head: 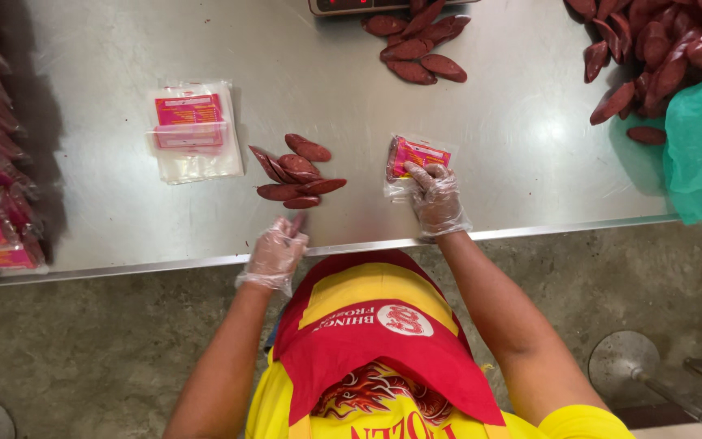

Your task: The person places red meat pieces into clear plastic bags on a stainless steel table. They arrange the meat inside the bags and seal them, stacking the finished packages to the left. The person wears gloves and a red apron with a yellow shirt.

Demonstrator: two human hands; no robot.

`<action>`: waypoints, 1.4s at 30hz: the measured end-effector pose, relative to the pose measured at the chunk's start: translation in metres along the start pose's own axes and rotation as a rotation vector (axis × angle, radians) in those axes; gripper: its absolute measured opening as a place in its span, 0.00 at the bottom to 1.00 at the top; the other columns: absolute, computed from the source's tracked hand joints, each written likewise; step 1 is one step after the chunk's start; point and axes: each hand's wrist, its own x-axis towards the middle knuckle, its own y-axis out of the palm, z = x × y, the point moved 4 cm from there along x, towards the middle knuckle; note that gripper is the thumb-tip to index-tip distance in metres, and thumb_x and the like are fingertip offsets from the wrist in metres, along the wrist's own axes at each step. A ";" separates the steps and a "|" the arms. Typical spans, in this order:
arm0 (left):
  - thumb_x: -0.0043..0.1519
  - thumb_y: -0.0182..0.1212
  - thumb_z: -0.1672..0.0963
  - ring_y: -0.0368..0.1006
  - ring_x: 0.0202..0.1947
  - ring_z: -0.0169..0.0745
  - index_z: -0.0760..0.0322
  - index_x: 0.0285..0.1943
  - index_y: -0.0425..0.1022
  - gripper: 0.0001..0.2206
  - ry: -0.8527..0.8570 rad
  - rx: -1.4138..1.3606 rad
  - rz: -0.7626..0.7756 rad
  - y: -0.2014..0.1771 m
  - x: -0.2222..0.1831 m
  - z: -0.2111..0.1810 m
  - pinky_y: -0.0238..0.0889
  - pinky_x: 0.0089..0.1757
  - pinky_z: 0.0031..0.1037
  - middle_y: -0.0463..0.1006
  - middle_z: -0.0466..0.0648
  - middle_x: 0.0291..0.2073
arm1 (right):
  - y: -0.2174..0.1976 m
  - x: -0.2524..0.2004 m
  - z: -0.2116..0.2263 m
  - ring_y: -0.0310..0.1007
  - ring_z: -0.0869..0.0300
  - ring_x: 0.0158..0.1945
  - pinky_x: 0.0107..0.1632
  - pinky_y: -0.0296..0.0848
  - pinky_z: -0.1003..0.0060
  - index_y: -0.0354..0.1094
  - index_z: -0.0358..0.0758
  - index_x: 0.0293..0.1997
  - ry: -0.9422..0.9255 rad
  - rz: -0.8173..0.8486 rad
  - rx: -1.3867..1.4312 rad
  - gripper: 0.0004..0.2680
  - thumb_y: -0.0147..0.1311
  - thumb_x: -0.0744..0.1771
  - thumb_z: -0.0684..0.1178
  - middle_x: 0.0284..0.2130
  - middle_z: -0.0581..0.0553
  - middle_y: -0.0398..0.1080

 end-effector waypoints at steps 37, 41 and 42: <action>0.55 0.69 0.64 0.76 0.38 0.35 0.61 0.52 0.69 0.18 0.056 -0.800 -0.132 0.199 0.091 -0.057 0.73 0.40 0.28 0.76 0.44 0.40 | -0.004 0.005 -0.018 0.71 0.48 0.54 0.55 0.72 0.57 0.75 0.45 0.57 -0.113 0.006 0.332 0.16 0.62 0.64 0.37 0.56 0.37 0.64; 0.54 0.67 0.59 0.72 0.48 0.56 0.54 0.51 0.78 0.16 0.422 0.472 -0.740 0.094 0.029 -0.076 0.65 0.49 0.46 0.75 0.51 0.46 | -0.018 0.001 -0.011 0.71 0.44 0.55 0.57 0.72 0.55 0.70 0.44 0.63 -0.107 0.023 0.333 0.20 0.60 0.63 0.34 0.55 0.36 0.68; 0.55 0.66 0.59 0.71 0.50 0.56 0.52 0.51 0.79 0.15 0.393 0.562 -0.721 0.076 0.027 -0.080 0.65 0.51 0.46 0.75 0.49 0.48 | -0.019 0.006 -0.008 0.71 0.44 0.55 0.56 0.72 0.55 0.68 0.43 0.64 -0.118 0.010 0.359 0.21 0.61 0.63 0.35 0.55 0.36 0.69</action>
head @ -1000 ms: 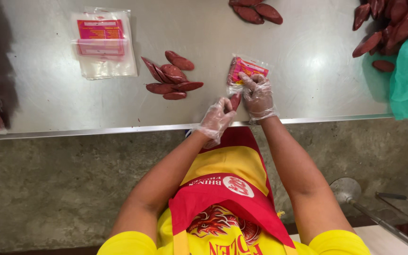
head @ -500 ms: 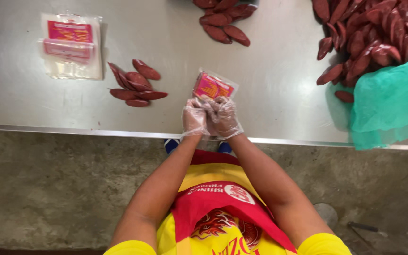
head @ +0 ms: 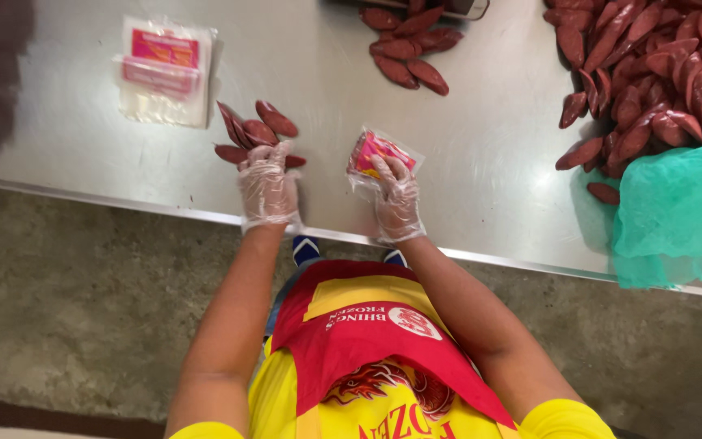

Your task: The person places red meat pieces into clear plastic bags on a stainless steel table. They arrange the meat inside the bags and seal them, stacking the finished packages to the left. The person wears gloves and a red apron with a yellow shirt.

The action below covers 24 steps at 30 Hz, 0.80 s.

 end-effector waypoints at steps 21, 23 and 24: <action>0.55 0.64 0.63 0.75 0.34 0.30 0.55 0.51 0.63 0.19 -0.488 -0.962 0.753 0.091 -0.043 -0.049 0.72 0.34 0.23 0.76 0.43 0.38 | -0.009 -0.002 0.012 0.72 0.41 0.57 0.59 0.71 0.49 0.62 0.40 0.69 -0.018 -0.045 -0.169 0.26 0.51 0.61 0.30 0.56 0.32 0.71; 0.57 0.66 0.63 0.74 0.30 0.32 0.64 0.48 0.66 0.14 -0.614 -0.988 0.667 0.095 -0.045 -0.034 0.71 0.31 0.24 0.77 0.47 0.34 | -0.009 -0.016 0.016 0.73 0.46 0.47 0.49 0.74 0.53 0.63 0.45 0.68 0.070 -0.074 -0.151 0.26 0.54 0.62 0.31 0.47 0.35 0.72; 0.58 0.67 0.63 0.74 0.28 0.33 0.69 0.46 0.67 0.12 -0.680 -0.997 0.620 0.097 -0.046 -0.027 0.71 0.30 0.24 0.78 0.50 0.32 | -0.010 -0.021 0.017 0.73 0.49 0.41 0.44 0.75 0.55 0.64 0.48 0.67 0.112 -0.087 -0.137 0.26 0.56 0.62 0.32 0.43 0.37 0.72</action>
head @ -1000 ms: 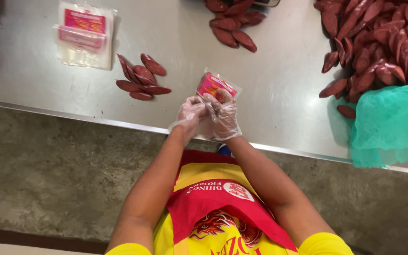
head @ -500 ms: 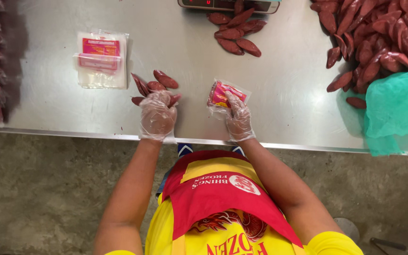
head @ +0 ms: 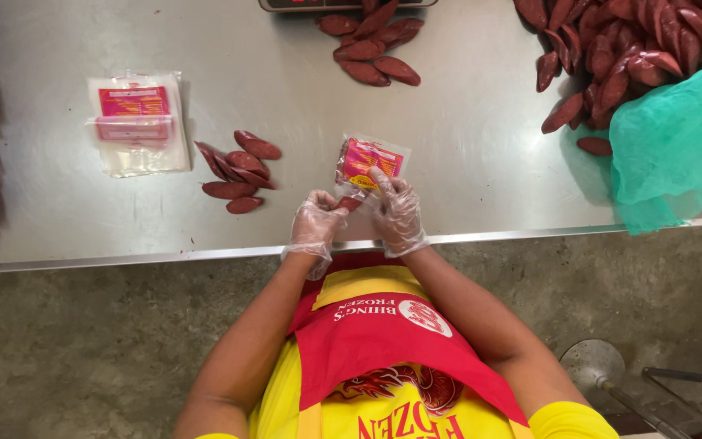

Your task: The person places red meat pieces into clear plastic bags on a stainless steel table. They arrange the meat inside the bags and seal them, stacking the finished packages to the left. The person wears gloves and a red apron with a yellow shirt.

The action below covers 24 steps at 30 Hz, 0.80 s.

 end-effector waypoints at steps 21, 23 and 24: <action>0.61 0.63 0.58 0.72 0.23 0.27 0.57 0.49 0.80 0.08 -0.186 0.367 0.329 0.022 0.028 0.017 0.66 0.23 0.19 0.80 0.45 0.27 | -0.021 -0.003 0.000 0.69 0.56 0.34 0.40 0.72 0.61 0.63 0.43 0.67 0.126 0.292 0.304 0.25 0.55 0.62 0.30 0.36 0.42 0.70; 0.63 0.62 0.56 0.73 0.24 0.22 0.56 0.50 0.82 0.09 -0.014 0.329 0.411 -0.021 0.021 -0.026 0.63 0.24 0.16 0.81 0.39 0.30 | -0.028 0.001 0.000 0.71 0.59 0.39 0.45 0.74 0.63 0.64 0.41 0.65 0.030 0.222 0.319 0.22 0.55 0.63 0.34 0.37 0.43 0.70; 0.61 0.64 0.57 0.72 0.26 0.27 0.58 0.51 0.82 0.10 0.018 0.223 0.308 -0.048 0.021 -0.049 0.64 0.27 0.20 0.82 0.41 0.32 | -0.031 0.003 0.001 0.72 0.60 0.41 0.48 0.76 0.63 0.64 0.41 0.64 -0.017 0.190 0.327 0.21 0.55 0.63 0.35 0.37 0.43 0.71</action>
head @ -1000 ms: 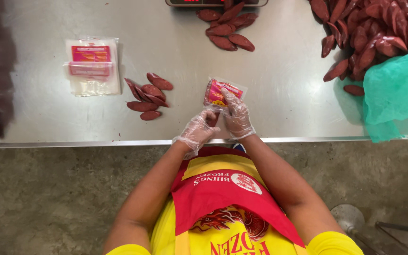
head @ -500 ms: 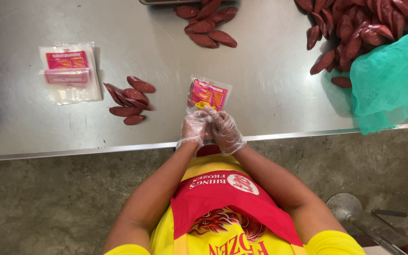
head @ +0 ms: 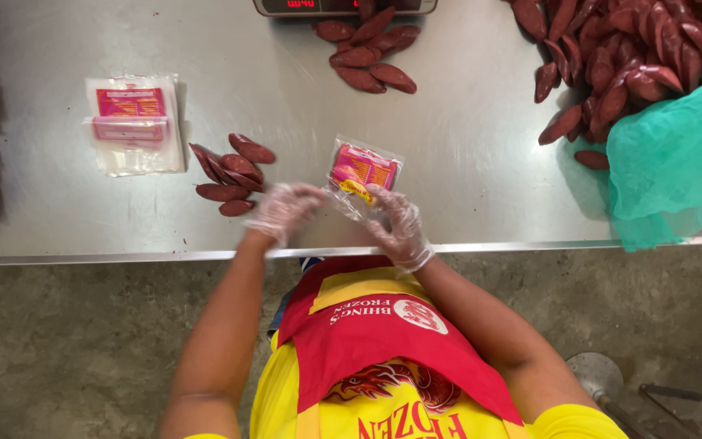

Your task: The person places red meat pieces into clear plastic bags on a stainless steel table. They arrange the meat inside the bags and seal them, stacking the finished packages to the left. The person wears gloves and a red apron with a yellow shirt.

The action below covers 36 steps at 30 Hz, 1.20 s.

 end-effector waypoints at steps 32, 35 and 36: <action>0.61 0.60 0.60 0.73 0.23 0.32 0.68 0.51 0.68 0.11 -0.119 -0.349 -0.448 0.118 -0.048 0.021 0.63 0.25 0.27 0.80 0.46 0.28 | 0.040 0.110 -0.080 0.75 0.57 0.54 0.61 0.75 0.61 0.74 0.33 0.52 0.412 0.376 0.786 0.08 0.53 0.69 0.35 0.50 0.37 0.74; 0.62 0.65 0.62 0.73 0.26 0.34 0.73 0.43 0.72 0.07 -0.070 -0.237 -0.582 0.126 -0.025 0.038 0.67 0.29 0.27 0.79 0.49 0.27 | 0.041 0.112 -0.056 0.76 0.52 0.57 0.62 0.74 0.57 0.72 0.34 0.56 0.073 0.598 0.487 0.10 0.51 0.68 0.39 0.55 0.35 0.73; 0.60 0.64 0.63 0.73 0.28 0.34 0.72 0.43 0.73 0.06 0.016 -0.299 -0.623 0.130 -0.013 0.043 0.69 0.31 0.26 0.79 0.48 0.29 | 0.040 0.109 -0.046 0.77 0.50 0.58 0.61 0.74 0.55 0.72 0.34 0.57 -0.113 0.664 0.340 0.11 0.50 0.68 0.40 0.57 0.34 0.73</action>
